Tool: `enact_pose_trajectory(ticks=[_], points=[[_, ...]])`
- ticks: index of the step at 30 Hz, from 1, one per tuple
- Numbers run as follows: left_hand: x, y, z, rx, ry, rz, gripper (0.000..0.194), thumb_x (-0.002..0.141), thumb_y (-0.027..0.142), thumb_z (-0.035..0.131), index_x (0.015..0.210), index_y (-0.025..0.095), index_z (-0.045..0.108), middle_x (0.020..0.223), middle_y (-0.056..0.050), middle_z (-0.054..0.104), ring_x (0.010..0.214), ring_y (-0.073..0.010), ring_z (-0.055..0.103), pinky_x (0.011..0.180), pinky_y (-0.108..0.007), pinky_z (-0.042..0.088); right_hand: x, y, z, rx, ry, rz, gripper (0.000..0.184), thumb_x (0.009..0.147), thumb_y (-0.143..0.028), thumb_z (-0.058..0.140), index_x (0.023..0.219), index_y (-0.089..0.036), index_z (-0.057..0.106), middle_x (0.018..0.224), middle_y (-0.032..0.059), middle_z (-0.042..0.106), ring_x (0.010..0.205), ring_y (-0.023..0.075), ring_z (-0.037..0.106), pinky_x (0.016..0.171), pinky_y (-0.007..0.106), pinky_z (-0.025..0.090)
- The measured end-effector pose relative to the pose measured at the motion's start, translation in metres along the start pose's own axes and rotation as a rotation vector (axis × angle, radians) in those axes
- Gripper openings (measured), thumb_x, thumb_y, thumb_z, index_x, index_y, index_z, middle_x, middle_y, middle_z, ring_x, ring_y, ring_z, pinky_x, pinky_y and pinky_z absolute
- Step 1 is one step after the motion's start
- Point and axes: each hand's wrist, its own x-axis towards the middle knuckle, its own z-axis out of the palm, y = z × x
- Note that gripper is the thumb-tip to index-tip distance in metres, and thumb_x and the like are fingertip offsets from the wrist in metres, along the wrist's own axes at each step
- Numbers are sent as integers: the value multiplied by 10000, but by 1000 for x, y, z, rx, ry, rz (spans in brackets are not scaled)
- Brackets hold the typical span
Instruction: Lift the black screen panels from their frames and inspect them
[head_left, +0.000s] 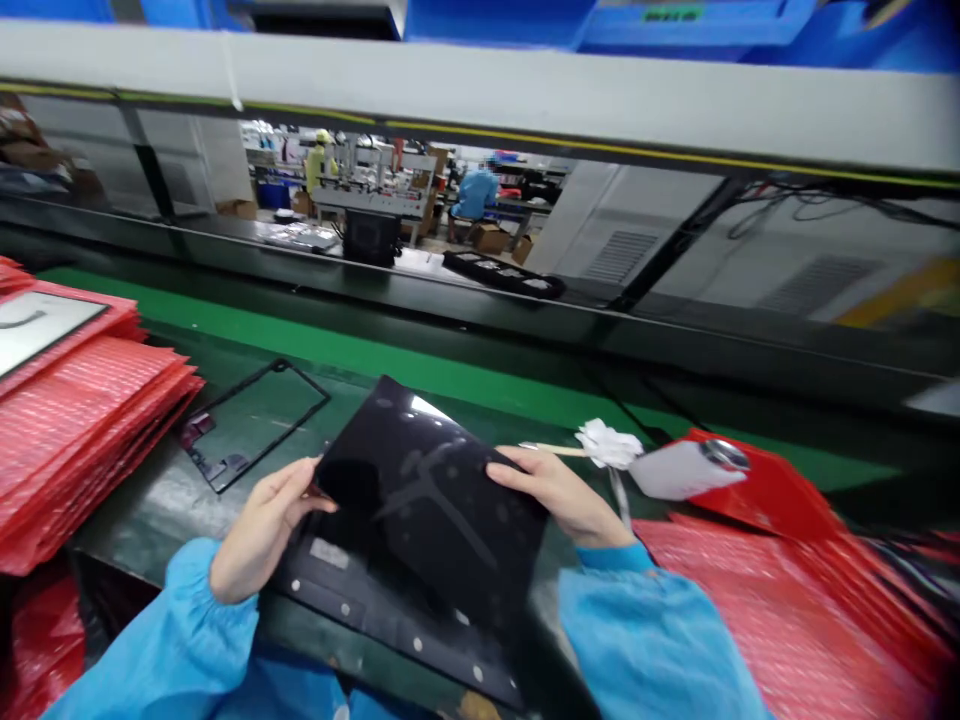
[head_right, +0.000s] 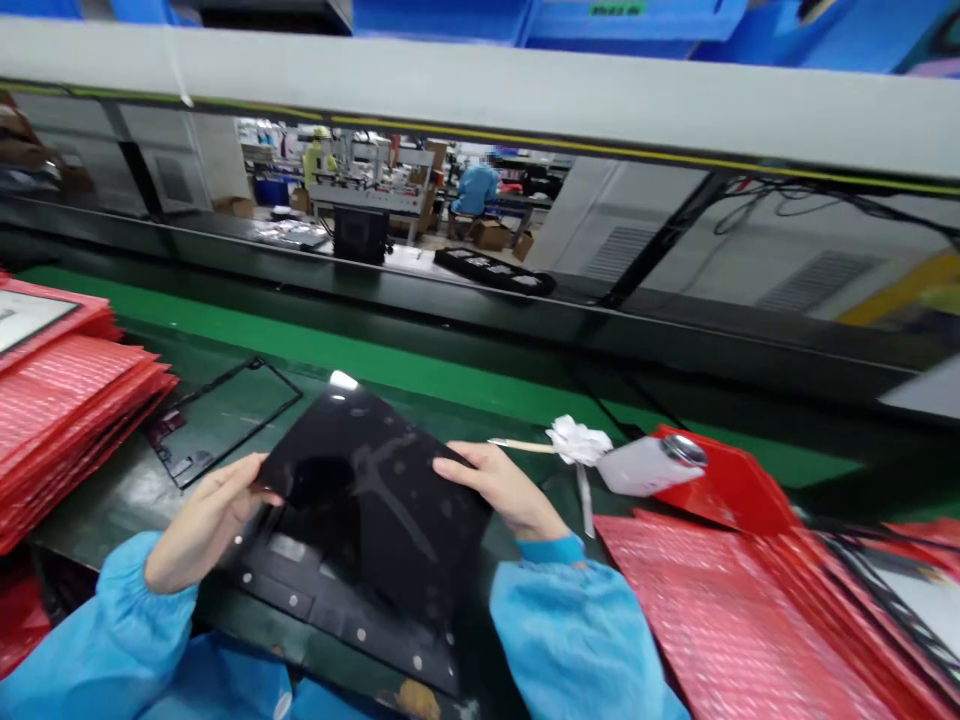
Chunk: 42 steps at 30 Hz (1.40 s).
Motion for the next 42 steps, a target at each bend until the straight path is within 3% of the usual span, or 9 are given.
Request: enact_pose_trajectory(ticks=[3,7,15,20,25,28,34,38,42], points=[[5,15,12,-202,-45,-63,362,864,442,616,989,109,681,880,-96,695,814,-180,654,791,-308,534,-2,10,-6,166,-15,96,415,706,-504,761,917,-151,712,840,71,699,782,251,653,748,347,505],[3,17,20,-229,-49,-109,295,851,398,654,925,114,688,863,-90,704,825,-160,667,830,-298,535,-4,23,-5,277,-44,177,369,733,-489,745,902,-162,721,875,92,716,795,250,682,785,341,516],[-1,18,25,-231,-44,-117,322,829,407,678,930,101,687,871,-109,715,826,-174,685,821,-303,539,-9,23,1,226,-12,203,388,723,-491,737,949,-175,717,861,96,722,850,280,687,844,389,522],[-2,19,24,-214,-52,-98,338,833,421,669,922,96,698,873,-116,719,838,-180,688,816,-299,541,-9,26,4,268,-6,216,363,722,-486,745,889,-164,718,881,105,722,839,266,690,804,337,528],[-3,18,23,-191,-48,-67,360,819,432,680,946,97,715,889,-119,719,846,-182,686,827,-295,539,-12,22,7,254,87,183,341,677,-483,760,843,-187,729,828,88,723,806,294,687,776,386,530],[-4,19,22,-174,-58,-63,370,819,440,676,962,102,724,914,-124,719,848,-176,682,829,-287,537,-15,15,5,191,150,150,379,649,-515,766,857,-199,741,869,90,723,830,313,677,813,415,513],[-3,15,21,-164,-38,-53,356,816,435,676,955,109,719,880,-108,716,829,-175,682,817,-298,539,-18,9,-9,104,143,162,407,619,-513,798,894,-216,753,895,81,721,892,332,654,816,407,509],[2,6,20,-33,19,27,343,786,451,695,832,111,687,765,-81,698,734,-171,672,686,-270,536,-21,6,-12,139,141,181,382,623,-506,806,874,-223,754,847,74,719,846,321,661,784,397,521],[24,4,13,34,93,103,330,764,432,718,725,116,632,640,-40,657,538,-97,571,507,-192,418,-24,-3,0,112,154,88,347,678,-492,787,864,-205,726,847,54,709,829,287,653,786,381,517]])
